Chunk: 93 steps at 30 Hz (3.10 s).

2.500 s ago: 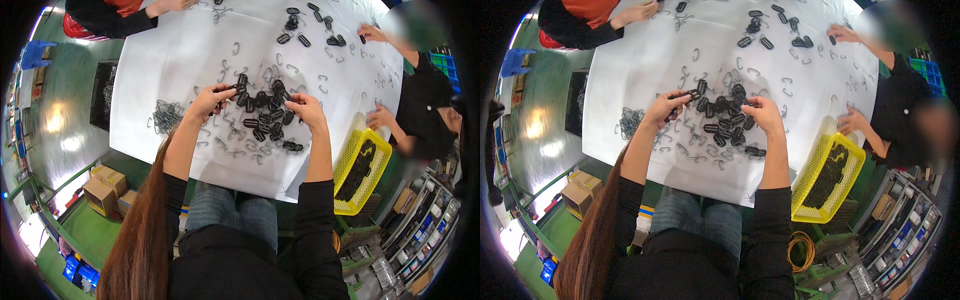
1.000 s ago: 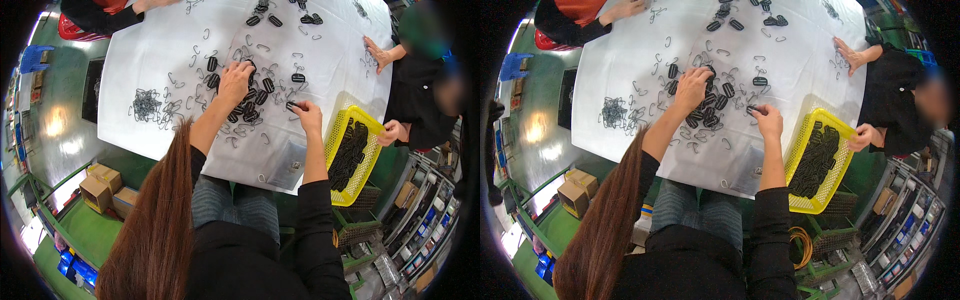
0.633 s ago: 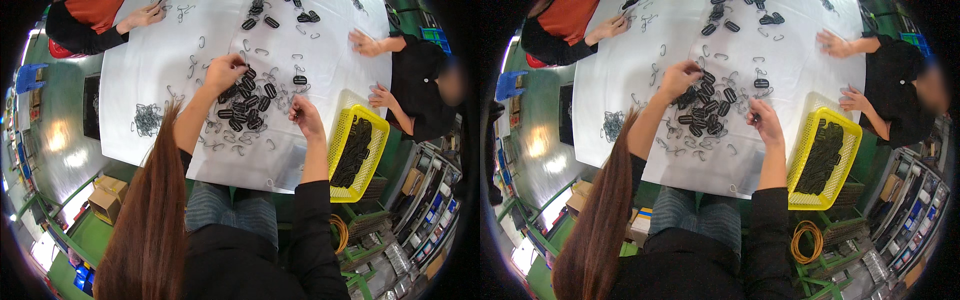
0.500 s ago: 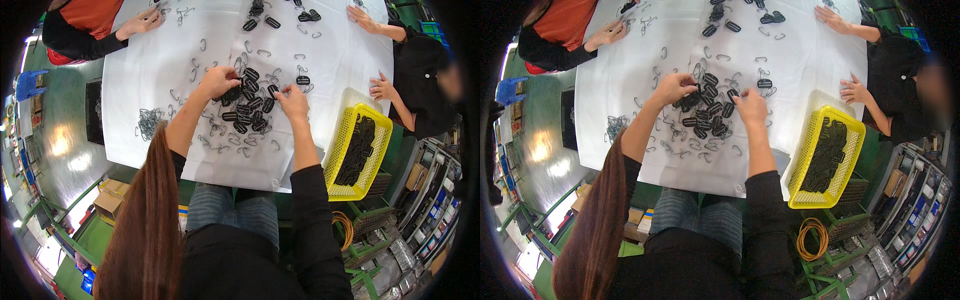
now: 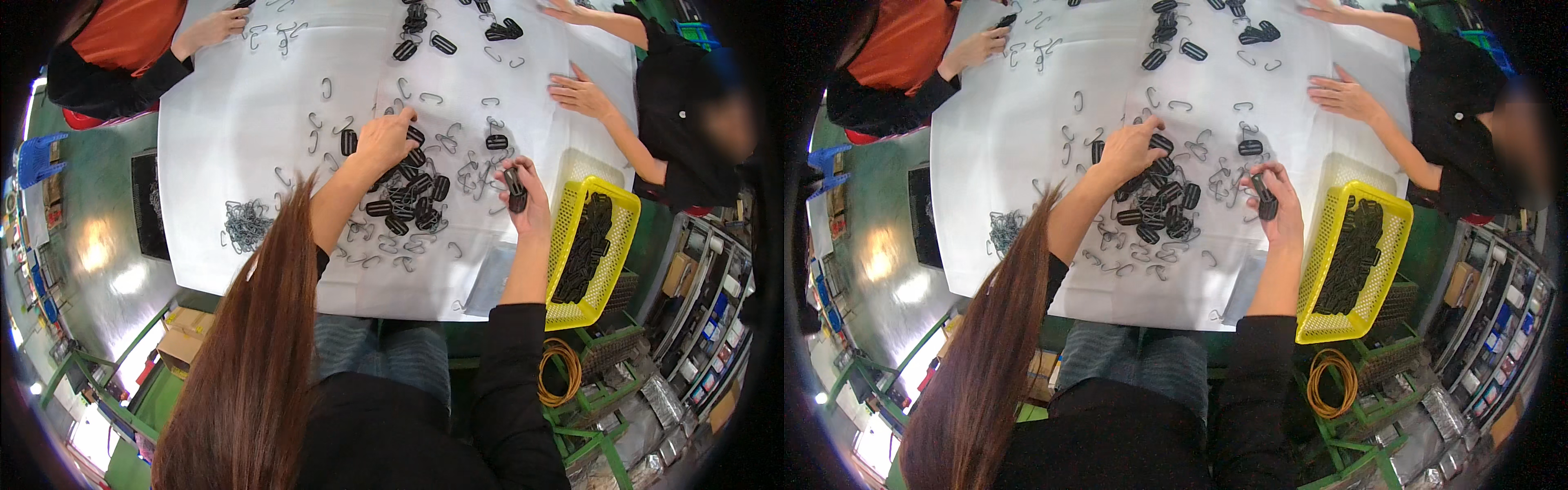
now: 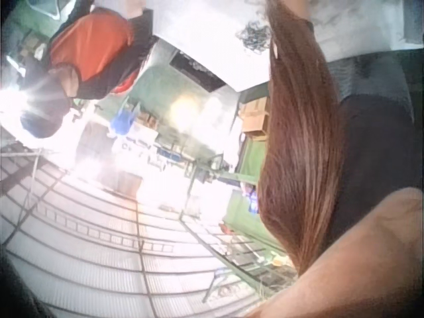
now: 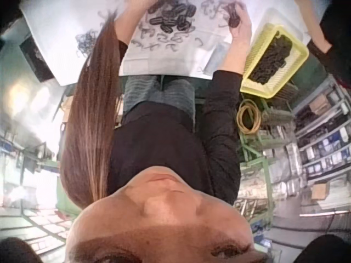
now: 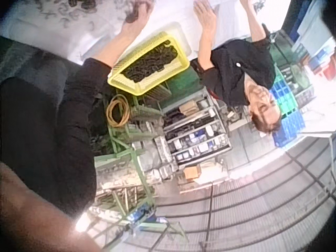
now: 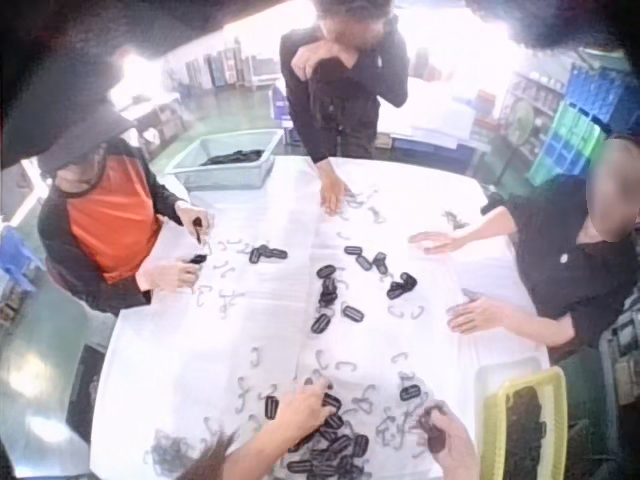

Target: The person sits at a table and separates small black plastic fasteners from metal hooks by hand. They place the fasteners into a yellow basket and the hooks into a gray bin. The person then stands and moves the bins.

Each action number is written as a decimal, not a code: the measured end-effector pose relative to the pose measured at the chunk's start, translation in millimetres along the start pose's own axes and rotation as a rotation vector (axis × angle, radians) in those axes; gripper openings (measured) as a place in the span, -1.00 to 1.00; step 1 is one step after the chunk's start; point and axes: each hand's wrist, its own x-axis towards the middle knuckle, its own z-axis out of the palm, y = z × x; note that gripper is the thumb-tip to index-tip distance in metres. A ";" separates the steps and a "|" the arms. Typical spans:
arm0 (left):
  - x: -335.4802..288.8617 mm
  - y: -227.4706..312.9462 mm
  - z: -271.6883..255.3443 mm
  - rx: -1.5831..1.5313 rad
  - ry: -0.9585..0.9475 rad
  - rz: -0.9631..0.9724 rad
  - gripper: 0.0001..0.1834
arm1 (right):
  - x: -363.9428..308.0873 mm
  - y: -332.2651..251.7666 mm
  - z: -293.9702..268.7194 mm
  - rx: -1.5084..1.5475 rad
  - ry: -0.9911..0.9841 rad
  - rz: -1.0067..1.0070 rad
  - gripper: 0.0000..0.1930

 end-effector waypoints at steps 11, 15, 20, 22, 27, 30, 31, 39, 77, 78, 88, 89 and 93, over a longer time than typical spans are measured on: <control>-12.6 -13.0 -51.5 -1.110 -0.369 -0.214 -0.81 | 70.2 -14.5 -13.1 -1.597 0.090 -0.148 -0.68; -20.9 -16.5 -51.9 -0.975 -0.208 -0.280 -0.81 | 59.5 -13.7 -6.6 -1.485 0.089 -0.176 -0.64; -20.9 -4.5 -46.0 -1.359 -0.168 -0.336 -0.79 | 60.9 -2.3 19.2 -1.517 0.017 -0.238 -0.57; -20.2 1.0 -41.7 -1.450 -0.158 -0.371 -0.73 | 65.3 5.6 35.5 -1.606 0.155 -0.209 -0.53; -20.0 15.8 -2.7 -0.156 -0.066 -0.124 -0.73 | 80.0 18.8 59.6 -1.656 0.244 -0.014 -0.59; -21.2 19.3 11.6 0.120 -0.066 -0.018 -0.72 | 83.9 18.3 56.9 -1.531 0.155 0.064 -0.66; -20.9 18.9 11.1 0.121 -0.090 -0.008 -0.72 | 82.6 17.0 53.5 -1.491 0.161 0.034 -0.68; -28.4 -10.0 -36.1 -0.428 -0.089 -0.362 -0.73 | 44.0 2.3 16.3 -0.815 0.133 0.083 -0.72; -98.1 -54.3 -64.1 -1.710 -0.036 -0.296 -0.84 | 12.4 75.0 38.5 -1.292 0.039 0.090 -0.71; -95.4 -59.0 -61.6 -1.619 0.042 -0.432 -0.80 | 7.4 67.7 32.0 -0.978 -0.019 0.147 -0.75; -51.2 -49.6 -19.1 0.003 0.260 -0.433 -0.59 | -19.2 37.9 25.3 0.344 -0.666 0.117 -0.78; -49.1 -51.1 -22.1 -0.017 0.200 -0.413 -0.60 | -17.4 41.3 32.3 0.292 -0.588 0.160 -0.79; -49.9 -69.5 -52.0 -0.956 -0.180 -0.630 -0.71 | -2.5 54.5 72.7 -0.229 -0.428 0.299 -0.90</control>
